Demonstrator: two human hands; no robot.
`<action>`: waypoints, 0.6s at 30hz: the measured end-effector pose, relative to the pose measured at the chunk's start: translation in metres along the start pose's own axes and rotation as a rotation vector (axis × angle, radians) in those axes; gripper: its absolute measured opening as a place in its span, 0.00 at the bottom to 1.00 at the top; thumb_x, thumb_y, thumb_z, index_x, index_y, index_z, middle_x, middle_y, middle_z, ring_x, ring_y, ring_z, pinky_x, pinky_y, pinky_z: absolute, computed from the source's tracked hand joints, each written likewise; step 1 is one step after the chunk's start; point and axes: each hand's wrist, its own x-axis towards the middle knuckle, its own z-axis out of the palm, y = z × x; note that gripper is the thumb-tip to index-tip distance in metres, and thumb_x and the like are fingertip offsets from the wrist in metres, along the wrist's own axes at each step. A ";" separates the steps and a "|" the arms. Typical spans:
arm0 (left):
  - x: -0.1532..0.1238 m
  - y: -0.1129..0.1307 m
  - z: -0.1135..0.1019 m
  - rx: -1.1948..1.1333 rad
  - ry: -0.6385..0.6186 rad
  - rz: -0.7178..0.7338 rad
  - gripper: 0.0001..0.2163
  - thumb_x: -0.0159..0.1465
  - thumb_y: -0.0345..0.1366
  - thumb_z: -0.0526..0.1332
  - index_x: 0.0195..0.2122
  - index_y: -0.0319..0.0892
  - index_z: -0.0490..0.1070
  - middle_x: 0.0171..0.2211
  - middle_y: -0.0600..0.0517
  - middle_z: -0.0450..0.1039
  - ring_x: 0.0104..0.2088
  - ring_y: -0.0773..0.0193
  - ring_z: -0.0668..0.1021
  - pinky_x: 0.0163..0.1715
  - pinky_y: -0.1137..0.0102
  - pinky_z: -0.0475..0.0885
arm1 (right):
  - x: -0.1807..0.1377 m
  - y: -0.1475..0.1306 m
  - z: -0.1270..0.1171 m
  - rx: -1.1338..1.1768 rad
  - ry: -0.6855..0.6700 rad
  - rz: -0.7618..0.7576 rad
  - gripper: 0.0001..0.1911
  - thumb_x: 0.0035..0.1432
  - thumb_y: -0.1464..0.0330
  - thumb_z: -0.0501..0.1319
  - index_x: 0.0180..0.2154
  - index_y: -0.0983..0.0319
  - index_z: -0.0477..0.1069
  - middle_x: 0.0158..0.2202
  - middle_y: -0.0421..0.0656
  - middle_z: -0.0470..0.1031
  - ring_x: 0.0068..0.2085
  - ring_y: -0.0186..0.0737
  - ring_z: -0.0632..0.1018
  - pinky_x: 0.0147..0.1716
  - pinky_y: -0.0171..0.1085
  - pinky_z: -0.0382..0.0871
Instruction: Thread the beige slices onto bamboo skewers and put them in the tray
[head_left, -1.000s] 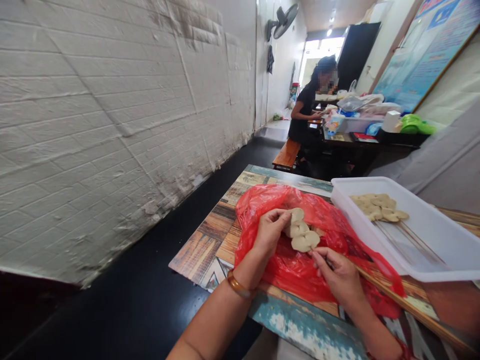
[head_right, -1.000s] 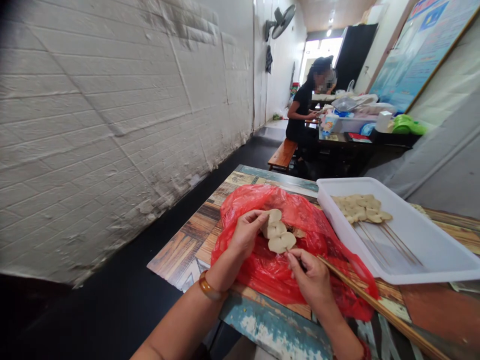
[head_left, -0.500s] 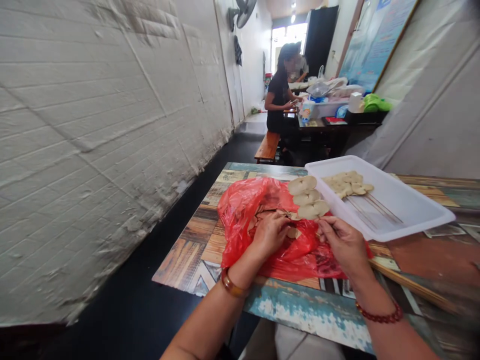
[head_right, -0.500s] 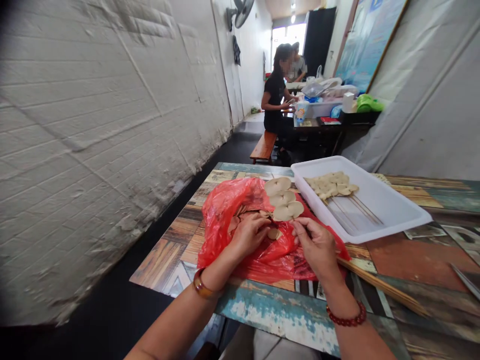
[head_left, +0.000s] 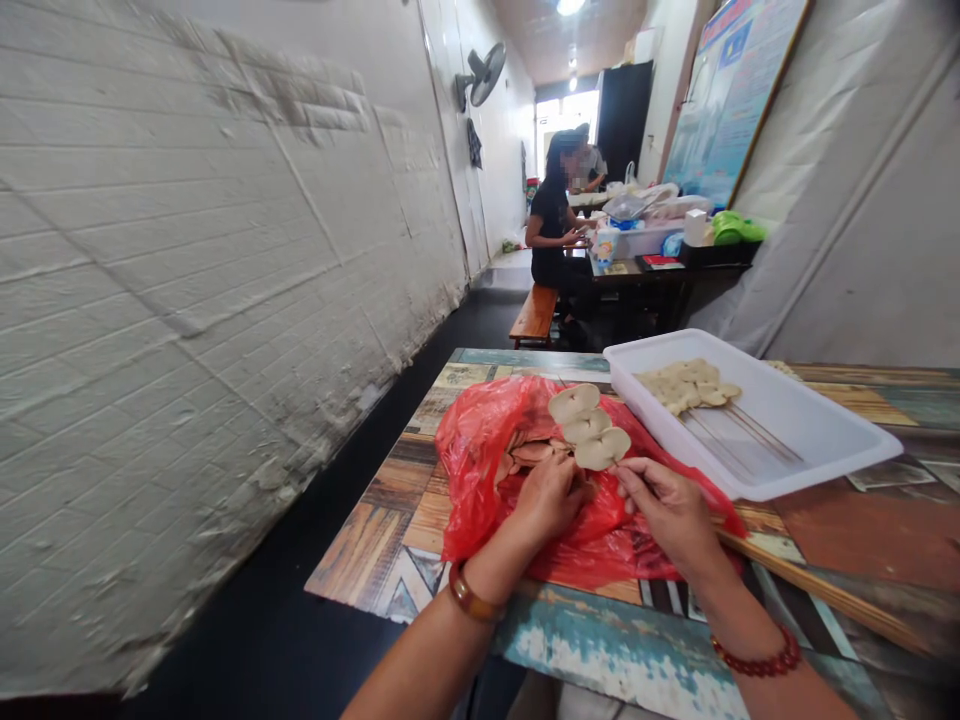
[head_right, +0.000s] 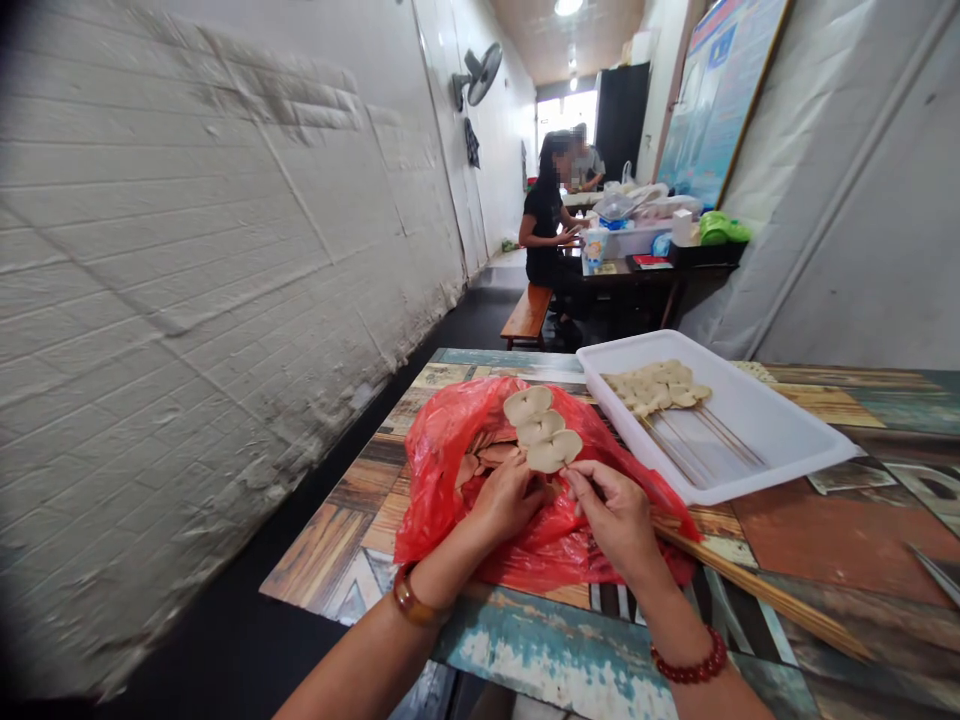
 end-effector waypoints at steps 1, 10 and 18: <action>0.001 0.000 0.000 -0.064 0.003 -0.009 0.03 0.54 0.29 0.60 0.31 0.40 0.69 0.34 0.47 0.71 0.36 0.60 0.71 0.38 0.67 0.65 | 0.000 0.001 0.000 0.009 -0.004 0.005 0.15 0.57 0.56 0.58 0.32 0.61 0.73 0.23 0.39 0.70 0.21 0.34 0.70 0.21 0.31 0.64; 0.006 -0.011 -0.032 -0.906 0.255 -0.325 0.11 0.53 0.40 0.65 0.30 0.40 0.65 0.24 0.54 0.70 0.23 0.69 0.72 0.23 0.76 0.63 | 0.000 0.011 0.002 0.109 -0.111 0.054 0.15 0.56 0.56 0.60 0.31 0.62 0.72 0.22 0.39 0.70 0.20 0.32 0.70 0.19 0.31 0.63; 0.004 -0.018 -0.055 -1.111 0.448 -0.439 0.18 0.47 0.38 0.68 0.39 0.40 0.70 0.29 0.52 0.75 0.21 0.69 0.74 0.21 0.74 0.68 | -0.007 0.011 0.006 0.020 -0.257 0.122 0.14 0.55 0.57 0.59 0.31 0.61 0.73 0.21 0.37 0.68 0.19 0.32 0.69 0.18 0.31 0.62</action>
